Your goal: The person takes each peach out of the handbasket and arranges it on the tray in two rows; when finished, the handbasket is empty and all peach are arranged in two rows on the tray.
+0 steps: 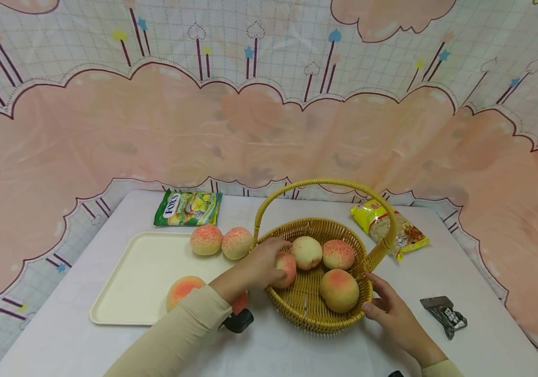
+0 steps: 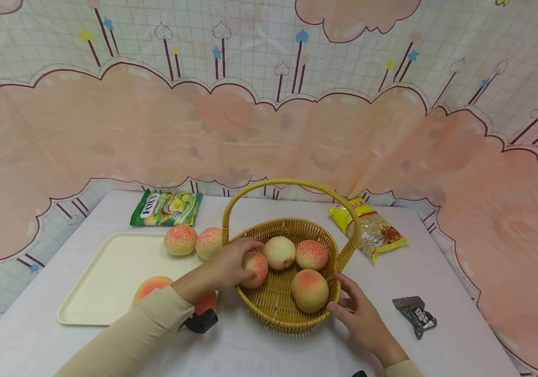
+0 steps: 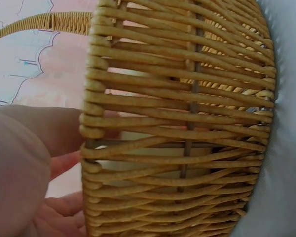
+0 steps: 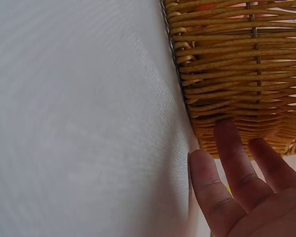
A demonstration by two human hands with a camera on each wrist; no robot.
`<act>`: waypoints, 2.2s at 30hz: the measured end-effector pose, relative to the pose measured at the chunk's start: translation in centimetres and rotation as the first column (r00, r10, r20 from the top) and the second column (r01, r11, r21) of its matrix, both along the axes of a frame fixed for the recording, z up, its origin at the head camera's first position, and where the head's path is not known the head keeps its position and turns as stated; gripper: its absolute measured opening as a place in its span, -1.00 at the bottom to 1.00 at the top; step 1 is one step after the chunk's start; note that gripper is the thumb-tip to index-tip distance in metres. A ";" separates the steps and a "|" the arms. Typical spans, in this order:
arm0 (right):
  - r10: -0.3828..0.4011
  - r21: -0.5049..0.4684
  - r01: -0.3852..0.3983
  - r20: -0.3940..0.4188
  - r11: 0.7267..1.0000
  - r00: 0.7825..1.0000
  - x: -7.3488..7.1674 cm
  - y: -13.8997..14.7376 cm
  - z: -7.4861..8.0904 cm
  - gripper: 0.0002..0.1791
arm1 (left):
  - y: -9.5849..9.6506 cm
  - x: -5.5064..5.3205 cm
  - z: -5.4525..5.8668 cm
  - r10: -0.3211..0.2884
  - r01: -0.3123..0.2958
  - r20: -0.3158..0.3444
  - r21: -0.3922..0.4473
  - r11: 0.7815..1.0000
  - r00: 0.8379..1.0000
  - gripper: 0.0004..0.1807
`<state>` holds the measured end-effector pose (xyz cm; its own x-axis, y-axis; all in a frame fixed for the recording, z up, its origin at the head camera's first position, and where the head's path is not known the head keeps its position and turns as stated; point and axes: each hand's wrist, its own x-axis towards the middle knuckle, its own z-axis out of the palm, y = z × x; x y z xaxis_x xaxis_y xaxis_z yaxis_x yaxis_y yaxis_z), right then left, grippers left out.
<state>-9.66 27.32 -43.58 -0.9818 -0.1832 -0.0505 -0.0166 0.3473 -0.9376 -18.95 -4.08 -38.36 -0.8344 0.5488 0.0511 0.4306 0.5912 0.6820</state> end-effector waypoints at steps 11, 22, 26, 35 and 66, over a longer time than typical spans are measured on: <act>0.002 -0.001 -0.002 -0.002 1.000 1.000 -0.1 0.0 0.0 -0.27 | 0.3 -0.2 0.2 0.016 -0.012 0.045 -0.096 0.995 0.999 -0.28; 0.005 0.010 -0.005 0.011 1.000 1.000 -0.1 0.0 0.3 -0.26 | 0.3 -0.1 0.2 -0.012 0.013 0.020 -0.093 0.996 1.000 -0.16; 0.005 0.010 -0.005 0.016 1.000 1.000 -0.1 0.0 0.2 -0.26 | 0.4 0.0 0.3 -0.012 0.013 0.006 -0.148 0.989 1.000 -0.18; -0.004 -0.005 0.005 0.013 1.000 1.000 -0.1 0.0 0.1 -0.27 | 0.3 0.0 0.4 -0.040 0.038 -0.003 -0.208 0.977 0.999 -0.29; -0.027 0.012 0.027 0.025 1.000 0.999 0.0 -0.1 -0.1 -0.27 | -1.3 1.0 1.4 -0.161 0.162 -0.012 0.084 0.983 0.987 -0.35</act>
<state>-9.69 27.25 -43.64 -0.9848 -0.1561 -0.0767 0.0159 0.3583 -0.9335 -17.91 -5.38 -36.91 -0.7348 0.6698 0.1070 0.5194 0.4541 0.7239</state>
